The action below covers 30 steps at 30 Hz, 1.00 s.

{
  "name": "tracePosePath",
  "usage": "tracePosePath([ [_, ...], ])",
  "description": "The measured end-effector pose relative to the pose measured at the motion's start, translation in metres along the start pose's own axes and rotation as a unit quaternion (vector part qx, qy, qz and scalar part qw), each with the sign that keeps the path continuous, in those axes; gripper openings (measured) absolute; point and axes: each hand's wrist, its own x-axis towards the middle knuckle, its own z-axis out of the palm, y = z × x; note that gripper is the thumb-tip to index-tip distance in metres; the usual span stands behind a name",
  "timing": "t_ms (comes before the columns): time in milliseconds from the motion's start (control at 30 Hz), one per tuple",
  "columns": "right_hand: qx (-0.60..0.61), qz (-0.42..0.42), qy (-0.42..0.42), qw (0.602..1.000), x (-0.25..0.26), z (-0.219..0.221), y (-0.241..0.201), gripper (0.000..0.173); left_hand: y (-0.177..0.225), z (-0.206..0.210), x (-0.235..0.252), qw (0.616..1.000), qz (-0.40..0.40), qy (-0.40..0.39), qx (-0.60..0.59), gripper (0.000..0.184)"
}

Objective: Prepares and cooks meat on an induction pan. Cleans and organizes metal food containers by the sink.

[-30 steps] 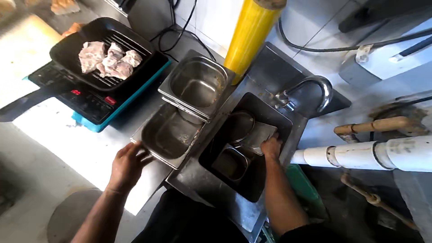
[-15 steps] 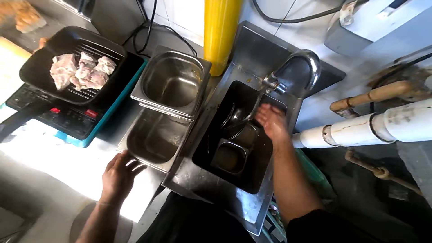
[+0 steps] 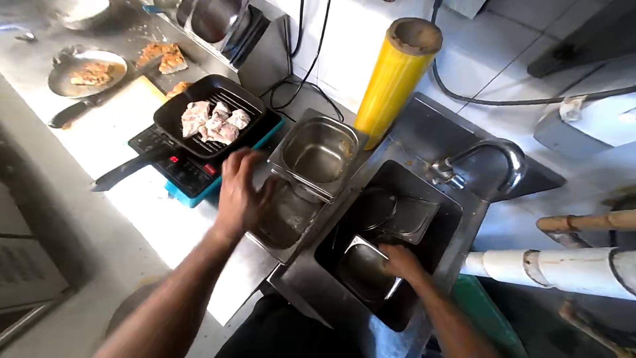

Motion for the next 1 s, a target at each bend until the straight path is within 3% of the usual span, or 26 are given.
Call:
tracePosePath([
  [67,0.015,0.003,0.015,1.000,-0.025,-0.032,0.003,0.021,0.005,0.004,0.051,0.993,-0.046,-0.111,-0.007,0.056],
  [133,0.046,-0.008,0.046,0.998,-0.041,-0.058,0.023,0.012,0.000,0.014,0.096,0.962,-0.118,-0.241,-0.059,0.045],
  [200,0.116,-0.015,0.079,0.990,-0.053,-0.073,0.047,0.011,-0.002,0.025,0.122,0.929,-0.163,-0.321,-0.087,0.031],
  [300,0.267,0.022,0.104,0.958,-0.075,-0.078,0.063,0.026,0.002,0.036,0.135,0.911,-0.199,-0.354,-0.068,0.027],
  [367,0.390,0.055,0.103,0.914,-0.084,-0.071,0.064,0.034,0.001,0.040,0.134,0.907,-0.215,-0.354,-0.083,0.025],
  [433,0.507,0.095,0.097,0.851,-0.091,-0.057,0.063,0.029,0.000,0.043,0.128,0.899,-0.244,-0.341,-0.126,0.021],
  [467,0.580,0.120,0.101,0.799,-0.095,-0.046,0.059,0.024,-0.002,0.045,0.124,0.896,-0.262,-0.327,-0.151,0.020],
  [600,0.855,0.197,0.060,0.476,-0.089,0.009,0.043,0.056,-0.007,0.047,0.111,0.886,-0.316,-0.283,-0.187,0.019],
  [667,0.901,0.212,0.064,0.373,-0.086,0.032,0.023,0.060,-0.011,0.049,0.108,0.890,-0.321,-0.267,-0.184,0.020],
  [700,0.908,0.209,0.073,0.355,-0.085,0.041,0.011,0.059,-0.015,0.050,0.108,0.893,-0.317,-0.260,-0.184,0.021],
  [800,0.911,0.165,0.071,0.371,-0.084,0.063,-0.017,0.056,-0.004,0.036,0.103,0.896,-0.319,-0.234,-0.201,0.016],
  [833,0.939,0.113,0.039,0.321,-0.079,0.073,-0.020,0.055,0.003,0.028,0.104,0.893,-0.323,-0.227,-0.215,0.015],
  [900,0.968,-0.062,-0.111,0.217,-0.069,0.086,-0.018,0.046,0.012,0.016,0.107,0.887,-0.328,-0.218,-0.240,0.014],
  [967,0.940,-0.176,-0.225,0.187,-0.058,0.083,-0.014,0.050,0.018,0.003,0.111,0.889,-0.324,-0.208,-0.248,0.010],
  [1000,0.939,-0.178,-0.215,0.201,-0.058,0.075,-0.014,0.049,0.022,-0.006,0.113,0.891,-0.324,-0.200,-0.247,0.008],
])
